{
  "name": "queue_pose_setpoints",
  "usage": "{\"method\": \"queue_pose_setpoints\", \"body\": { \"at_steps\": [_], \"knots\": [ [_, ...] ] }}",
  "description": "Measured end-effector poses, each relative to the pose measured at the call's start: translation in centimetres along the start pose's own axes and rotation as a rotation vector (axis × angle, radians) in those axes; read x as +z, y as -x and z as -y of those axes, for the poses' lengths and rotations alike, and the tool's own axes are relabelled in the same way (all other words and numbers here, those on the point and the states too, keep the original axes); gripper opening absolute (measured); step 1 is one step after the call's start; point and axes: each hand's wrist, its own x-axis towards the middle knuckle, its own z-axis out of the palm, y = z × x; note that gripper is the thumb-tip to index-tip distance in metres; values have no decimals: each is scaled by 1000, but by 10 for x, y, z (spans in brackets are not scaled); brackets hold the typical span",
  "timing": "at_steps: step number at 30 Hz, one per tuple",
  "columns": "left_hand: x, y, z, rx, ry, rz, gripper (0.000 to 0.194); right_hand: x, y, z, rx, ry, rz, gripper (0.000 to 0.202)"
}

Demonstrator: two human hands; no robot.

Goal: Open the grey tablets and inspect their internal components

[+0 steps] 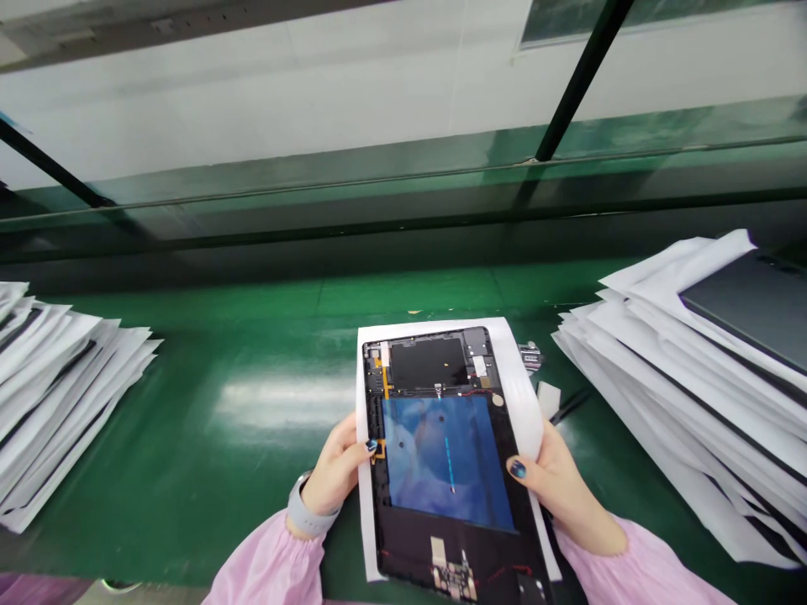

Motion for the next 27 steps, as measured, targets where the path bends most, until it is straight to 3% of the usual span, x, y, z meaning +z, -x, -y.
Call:
{"method": "queue_pose_setpoints", "body": {
  "at_steps": [4, 8, 13, 16, 27],
  "knots": [
    [-2, 0, 1, -31, 29, -11, 37, 2, 6, -1, 86, -46, 18, 86],
    [-5, 2, -1, -43, 70, -14, 41, 6, 6, 6, 74, -18, -42, 73],
    [-1, 4, -7, -110, 158, -110, 34, 7, -1, 7, 48, 52, 81, 57],
    [1, 2, -5, -172, 174, -124, 41, 7, -5, 2, 17, 80, 114, 52],
    [-7, 1, 11, -199, 90, -307, 51, 16, -20, 12, 76, 59, -29, 36]
  ]
}}
